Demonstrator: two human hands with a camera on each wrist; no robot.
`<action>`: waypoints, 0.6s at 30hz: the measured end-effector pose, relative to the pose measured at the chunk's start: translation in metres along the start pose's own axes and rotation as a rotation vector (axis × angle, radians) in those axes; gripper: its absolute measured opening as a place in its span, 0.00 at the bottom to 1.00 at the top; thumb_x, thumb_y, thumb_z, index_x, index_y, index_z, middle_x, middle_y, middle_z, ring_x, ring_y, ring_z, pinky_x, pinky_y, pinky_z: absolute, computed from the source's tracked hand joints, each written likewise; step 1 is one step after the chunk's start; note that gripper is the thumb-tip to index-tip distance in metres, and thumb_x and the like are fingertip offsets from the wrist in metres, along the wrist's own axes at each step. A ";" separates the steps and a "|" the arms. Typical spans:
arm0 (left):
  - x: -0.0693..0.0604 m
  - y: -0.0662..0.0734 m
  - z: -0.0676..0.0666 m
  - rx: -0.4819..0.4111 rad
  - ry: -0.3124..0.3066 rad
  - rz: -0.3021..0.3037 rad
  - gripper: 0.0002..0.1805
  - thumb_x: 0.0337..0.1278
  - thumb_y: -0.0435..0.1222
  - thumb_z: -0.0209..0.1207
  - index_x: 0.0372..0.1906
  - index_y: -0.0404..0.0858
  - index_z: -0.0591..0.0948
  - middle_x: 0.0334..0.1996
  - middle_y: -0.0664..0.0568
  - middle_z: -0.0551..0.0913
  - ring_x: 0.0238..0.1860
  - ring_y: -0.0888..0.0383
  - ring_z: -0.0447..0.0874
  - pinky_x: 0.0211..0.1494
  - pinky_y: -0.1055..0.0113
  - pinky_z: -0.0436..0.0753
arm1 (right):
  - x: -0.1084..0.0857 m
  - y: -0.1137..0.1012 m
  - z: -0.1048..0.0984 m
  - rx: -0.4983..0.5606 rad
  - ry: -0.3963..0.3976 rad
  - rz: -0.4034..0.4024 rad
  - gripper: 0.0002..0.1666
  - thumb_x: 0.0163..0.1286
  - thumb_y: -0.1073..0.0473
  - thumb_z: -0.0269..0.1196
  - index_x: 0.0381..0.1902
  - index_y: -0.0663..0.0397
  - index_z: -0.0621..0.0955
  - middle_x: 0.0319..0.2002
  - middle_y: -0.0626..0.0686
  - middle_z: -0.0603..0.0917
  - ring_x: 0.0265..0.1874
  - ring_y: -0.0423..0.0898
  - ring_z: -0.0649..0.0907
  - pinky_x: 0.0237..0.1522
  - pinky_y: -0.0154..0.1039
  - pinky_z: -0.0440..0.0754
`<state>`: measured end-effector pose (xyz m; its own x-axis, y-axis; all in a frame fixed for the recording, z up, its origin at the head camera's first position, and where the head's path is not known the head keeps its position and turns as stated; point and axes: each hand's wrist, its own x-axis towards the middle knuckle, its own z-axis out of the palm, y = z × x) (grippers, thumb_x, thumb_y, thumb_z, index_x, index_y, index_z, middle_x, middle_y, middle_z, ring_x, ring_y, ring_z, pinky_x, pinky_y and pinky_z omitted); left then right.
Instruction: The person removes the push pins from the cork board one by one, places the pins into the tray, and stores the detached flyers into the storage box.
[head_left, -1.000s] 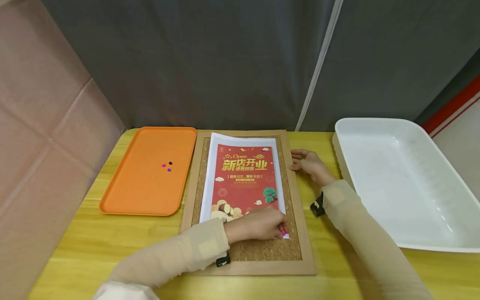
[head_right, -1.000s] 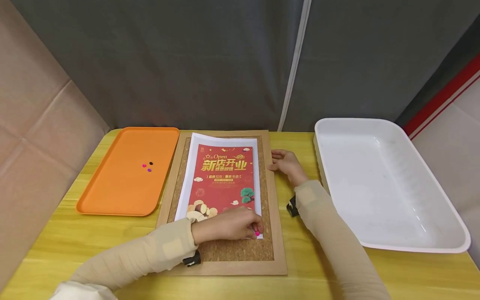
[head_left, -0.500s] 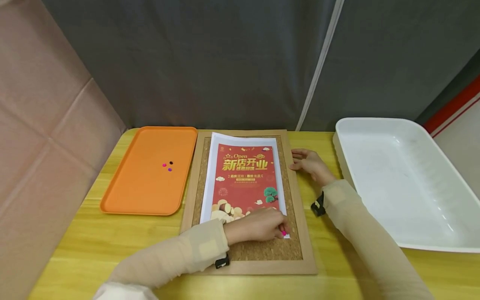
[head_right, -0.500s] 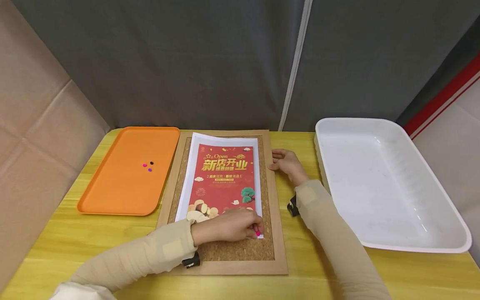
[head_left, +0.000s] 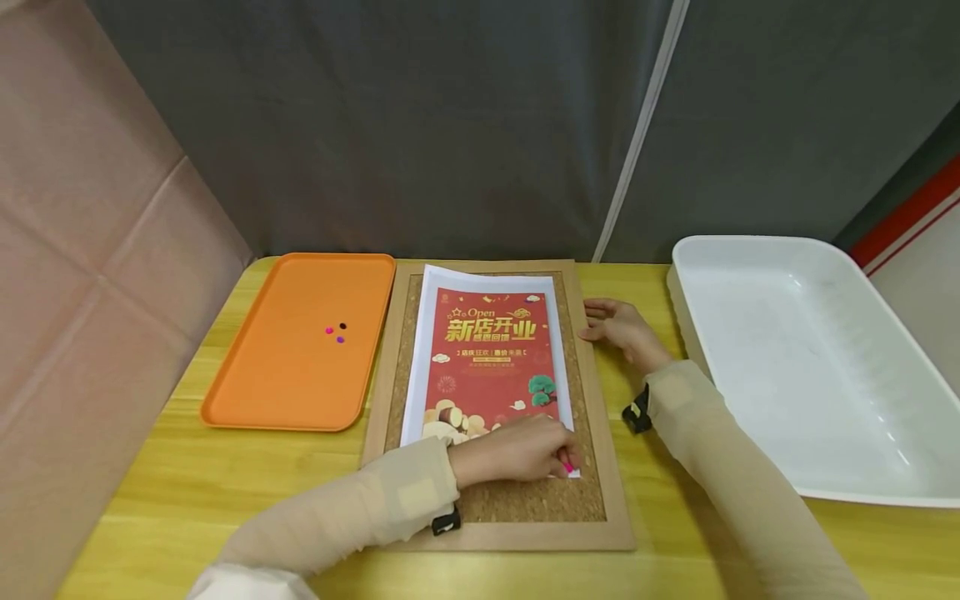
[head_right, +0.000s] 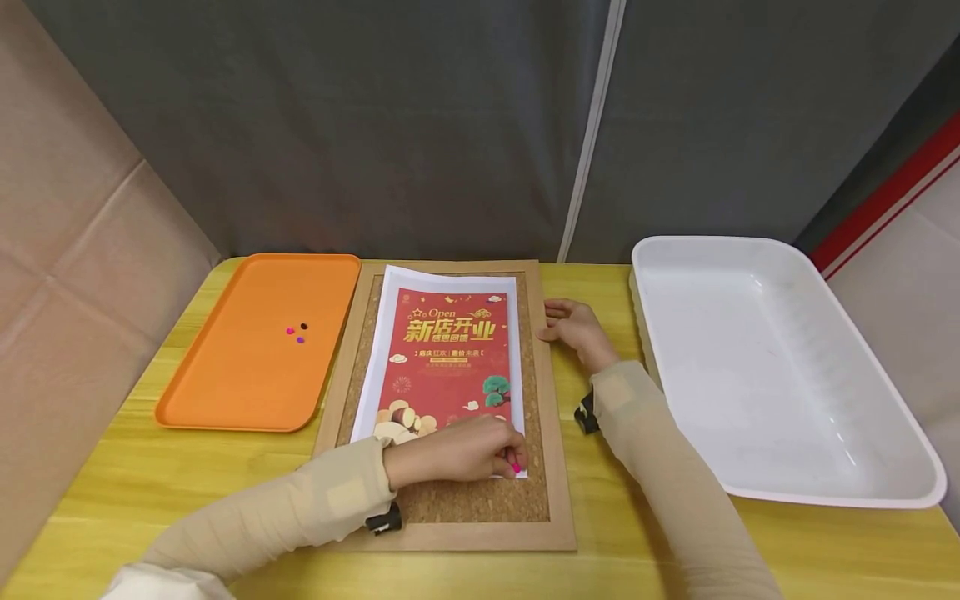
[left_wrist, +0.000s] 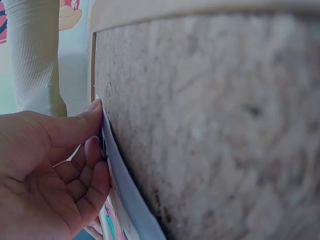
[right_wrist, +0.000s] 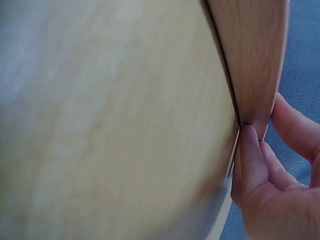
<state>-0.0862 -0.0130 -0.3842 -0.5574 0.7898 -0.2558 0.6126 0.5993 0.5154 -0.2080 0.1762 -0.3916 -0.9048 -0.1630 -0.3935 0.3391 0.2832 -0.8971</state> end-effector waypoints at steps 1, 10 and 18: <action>0.000 0.000 0.000 0.001 0.000 0.002 0.06 0.56 0.36 0.64 0.39 0.46 0.86 0.33 0.61 0.87 0.32 0.76 0.78 0.33 0.87 0.70 | 0.000 0.000 0.000 0.002 -0.001 0.000 0.40 0.66 0.71 0.57 0.73 0.65 0.55 0.72 0.66 0.59 0.71 0.57 0.64 0.38 0.18 0.74; -0.003 0.002 -0.001 0.019 0.003 0.001 0.06 0.56 0.36 0.64 0.39 0.46 0.85 0.32 0.62 0.86 0.31 0.75 0.77 0.32 0.85 0.70 | 0.001 0.000 0.000 0.017 -0.003 -0.009 0.40 0.66 0.72 0.57 0.73 0.66 0.54 0.72 0.66 0.59 0.71 0.57 0.64 0.37 0.17 0.74; -0.003 0.001 0.000 0.016 0.005 0.002 0.05 0.57 0.36 0.63 0.39 0.47 0.85 0.31 0.62 0.86 0.31 0.75 0.77 0.32 0.85 0.70 | -0.001 -0.001 0.000 0.014 -0.002 -0.002 0.40 0.66 0.71 0.57 0.73 0.65 0.54 0.72 0.65 0.59 0.71 0.57 0.64 0.38 0.18 0.74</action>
<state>-0.0840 -0.0143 -0.3830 -0.5592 0.7903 -0.2506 0.6222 0.5998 0.5031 -0.2074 0.1761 -0.3902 -0.9047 -0.1656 -0.3924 0.3412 0.2699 -0.9004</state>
